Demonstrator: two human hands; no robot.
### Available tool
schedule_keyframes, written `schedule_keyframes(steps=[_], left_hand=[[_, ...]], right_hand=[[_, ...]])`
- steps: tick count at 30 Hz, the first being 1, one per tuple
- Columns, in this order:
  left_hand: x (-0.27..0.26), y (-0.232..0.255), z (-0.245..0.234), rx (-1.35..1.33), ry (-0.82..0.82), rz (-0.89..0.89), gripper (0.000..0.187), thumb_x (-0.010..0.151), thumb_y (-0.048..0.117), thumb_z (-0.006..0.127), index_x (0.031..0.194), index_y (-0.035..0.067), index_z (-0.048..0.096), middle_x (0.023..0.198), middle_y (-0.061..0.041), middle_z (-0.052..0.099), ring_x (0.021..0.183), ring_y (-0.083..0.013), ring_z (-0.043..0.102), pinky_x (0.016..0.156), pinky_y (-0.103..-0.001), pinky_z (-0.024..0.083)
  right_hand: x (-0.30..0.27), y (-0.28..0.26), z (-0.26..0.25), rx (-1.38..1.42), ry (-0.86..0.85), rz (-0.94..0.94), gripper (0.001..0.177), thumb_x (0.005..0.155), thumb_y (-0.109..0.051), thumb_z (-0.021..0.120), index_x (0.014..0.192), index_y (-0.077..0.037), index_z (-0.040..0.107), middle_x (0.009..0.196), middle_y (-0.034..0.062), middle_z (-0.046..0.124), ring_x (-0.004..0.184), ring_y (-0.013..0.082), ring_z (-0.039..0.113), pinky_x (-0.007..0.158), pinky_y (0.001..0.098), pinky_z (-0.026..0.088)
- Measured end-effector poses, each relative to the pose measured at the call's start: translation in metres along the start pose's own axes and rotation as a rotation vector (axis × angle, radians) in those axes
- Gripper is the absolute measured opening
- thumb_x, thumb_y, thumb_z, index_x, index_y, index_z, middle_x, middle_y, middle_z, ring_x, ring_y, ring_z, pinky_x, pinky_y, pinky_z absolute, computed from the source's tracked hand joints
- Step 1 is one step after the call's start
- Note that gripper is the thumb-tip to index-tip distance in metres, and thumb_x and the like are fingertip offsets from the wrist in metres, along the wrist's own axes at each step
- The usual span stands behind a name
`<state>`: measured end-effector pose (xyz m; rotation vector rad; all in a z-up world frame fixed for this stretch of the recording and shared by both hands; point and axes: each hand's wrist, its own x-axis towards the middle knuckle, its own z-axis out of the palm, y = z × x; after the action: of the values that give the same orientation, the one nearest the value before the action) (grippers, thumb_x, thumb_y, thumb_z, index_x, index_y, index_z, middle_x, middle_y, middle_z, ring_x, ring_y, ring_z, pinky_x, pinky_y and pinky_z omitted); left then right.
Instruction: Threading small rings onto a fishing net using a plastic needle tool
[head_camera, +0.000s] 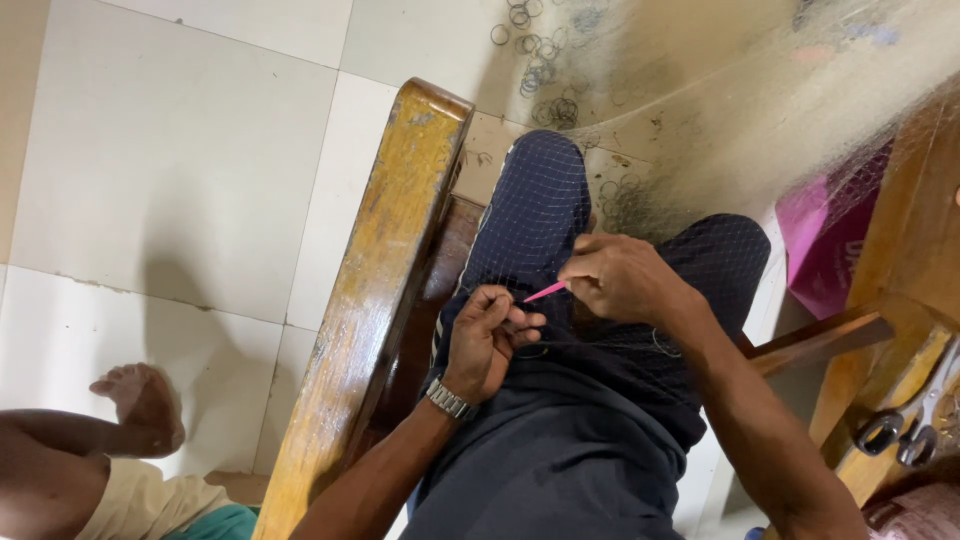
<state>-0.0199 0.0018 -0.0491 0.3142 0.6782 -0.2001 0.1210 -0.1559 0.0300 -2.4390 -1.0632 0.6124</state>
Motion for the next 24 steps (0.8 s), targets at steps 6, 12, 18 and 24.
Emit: schedule_keyframes(steps=[6,12,18,24], left_hand=[[0.001,-0.001,-0.001,-0.005,0.001,0.002,0.004,0.092,0.007,0.048,0.093,0.004,0.049,0.072,-0.019,0.064,0.08,-0.0367,0.067,0.063,-0.042,0.061],[0.001,0.002,0.005,0.012,-0.001,-0.033,0.003,0.092,0.006,0.048,0.09,0.004,0.049,0.067,-0.018,0.062,0.078,-0.0348,0.068,0.063,-0.041,0.061],[0.007,-0.001,-0.004,-0.006,0.0,-0.056,0.009,0.084,0.002,0.054,0.092,0.004,0.053,0.064,-0.016,0.062,0.07,-0.032,0.068,0.063,-0.042,0.06],[0.009,-0.002,-0.001,0.044,-0.033,-0.077,0.01,0.082,0.002,0.055,0.092,0.002,0.053,0.058,-0.016,0.058,0.062,-0.0301,0.066,0.058,-0.039,0.058]], right_hand=[[-0.003,0.014,0.006,0.314,0.051,-0.034,0.005,0.075,-0.02,0.066,0.076,-0.022,0.071,0.072,0.0047,0.062,0.068,0.0289,0.063,0.056,0.0373,0.05],[0.003,-0.017,0.01,0.415,0.109,-0.14,0.013,0.076,-0.011,0.066,0.085,-0.016,0.073,0.065,0.0092,0.062,0.058,0.0283,0.061,0.051,0.0365,0.049],[0.007,-0.052,0.035,0.335,0.243,-0.105,0.028,0.078,-0.021,0.067,0.106,-0.022,0.067,0.078,0.0045,0.057,0.068,0.026,0.061,0.054,0.0332,0.049],[0.029,-0.107,0.009,0.435,0.337,-0.306,0.015,0.084,-0.018,0.061,0.094,-0.021,0.071,0.076,0.0078,0.06,0.066,0.0289,0.059,0.057,0.0354,0.049]])
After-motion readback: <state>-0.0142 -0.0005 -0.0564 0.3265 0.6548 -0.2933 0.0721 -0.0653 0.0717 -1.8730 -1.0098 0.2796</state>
